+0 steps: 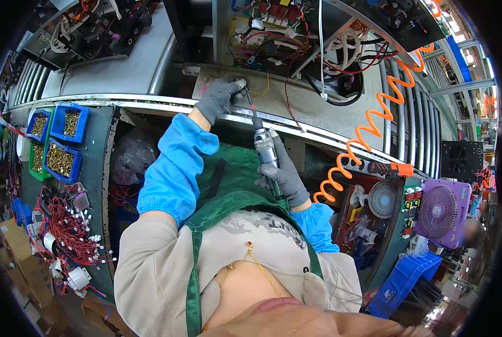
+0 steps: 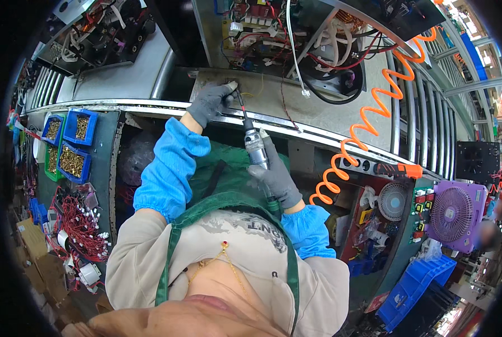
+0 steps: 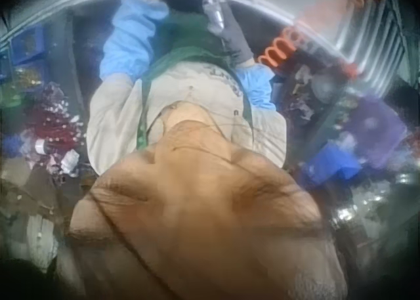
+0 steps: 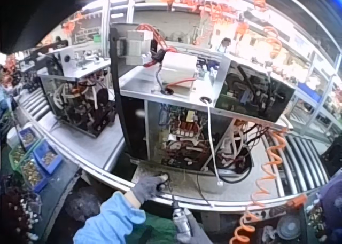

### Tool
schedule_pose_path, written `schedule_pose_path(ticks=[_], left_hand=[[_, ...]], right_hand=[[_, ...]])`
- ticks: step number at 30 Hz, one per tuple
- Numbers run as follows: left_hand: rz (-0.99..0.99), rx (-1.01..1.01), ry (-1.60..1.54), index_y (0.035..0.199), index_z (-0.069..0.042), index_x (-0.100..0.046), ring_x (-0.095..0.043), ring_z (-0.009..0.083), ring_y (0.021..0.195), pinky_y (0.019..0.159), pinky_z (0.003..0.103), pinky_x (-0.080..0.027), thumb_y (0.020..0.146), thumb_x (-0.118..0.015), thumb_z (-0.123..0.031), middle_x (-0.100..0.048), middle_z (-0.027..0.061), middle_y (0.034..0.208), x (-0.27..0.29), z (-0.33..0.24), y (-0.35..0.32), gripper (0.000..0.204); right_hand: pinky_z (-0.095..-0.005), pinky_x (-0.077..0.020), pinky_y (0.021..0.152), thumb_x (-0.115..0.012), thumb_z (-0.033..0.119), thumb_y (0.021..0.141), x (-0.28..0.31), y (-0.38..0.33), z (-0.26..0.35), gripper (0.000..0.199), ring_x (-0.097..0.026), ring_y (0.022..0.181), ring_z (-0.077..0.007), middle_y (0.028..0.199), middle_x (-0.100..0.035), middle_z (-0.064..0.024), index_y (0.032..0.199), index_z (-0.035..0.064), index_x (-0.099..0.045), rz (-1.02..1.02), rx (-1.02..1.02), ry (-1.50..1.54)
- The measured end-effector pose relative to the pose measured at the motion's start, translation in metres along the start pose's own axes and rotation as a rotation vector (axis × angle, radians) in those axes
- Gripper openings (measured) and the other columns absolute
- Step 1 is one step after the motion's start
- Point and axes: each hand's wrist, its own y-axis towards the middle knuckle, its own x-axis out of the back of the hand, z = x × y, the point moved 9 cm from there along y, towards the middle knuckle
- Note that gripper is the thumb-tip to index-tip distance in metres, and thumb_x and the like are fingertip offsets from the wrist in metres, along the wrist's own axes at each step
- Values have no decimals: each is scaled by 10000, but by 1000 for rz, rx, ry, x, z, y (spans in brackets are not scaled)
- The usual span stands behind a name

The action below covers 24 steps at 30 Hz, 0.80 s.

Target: Connecting wires to a circuit board and securing the assembly with an electric screwdriver.

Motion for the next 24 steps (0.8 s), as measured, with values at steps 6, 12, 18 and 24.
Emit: schedule_pose_path(ticks=[6,12,18,24], left_hand=[[156,48,40,910,-5,-607,-470,63,593,558,176,-436,863,-571,-150,-598,31,786,-15,-6,-7,156],[158,39,-85,979,26,-585,-467,89,615,560,190,-410,866,-554,-116,-567,59,806,-17,-6,-5,184],[81,44,69,917,-8,-621,-492,68,624,568,177,-425,837,-614,-189,-590,29,786,-25,-25,-4,198],[-31,-517,1077,1050,-84,-629,-589,233,913,831,305,-437,816,-587,-242,-643,111,1007,-66,-120,4,286]], right_hand=[[-373,-560,567,-676,230,640,-12,-4,-13,994,-555,665,-172,1022,-464,-122,1438,234,-84,217,-3,655],[-359,-560,564,-715,282,617,-2,-2,-13,1037,-562,662,-171,966,-491,-120,1437,217,-84,83,1,260],[-347,-563,554,-717,291,648,8,-1,-10,1007,-555,500,-167,786,-535,-113,1433,209,-92,62,30,281],[-343,-562,539,-678,240,667,24,0,-1,963,-561,498,-174,760,-535,-112,1432,210,-94,5,58,274]])
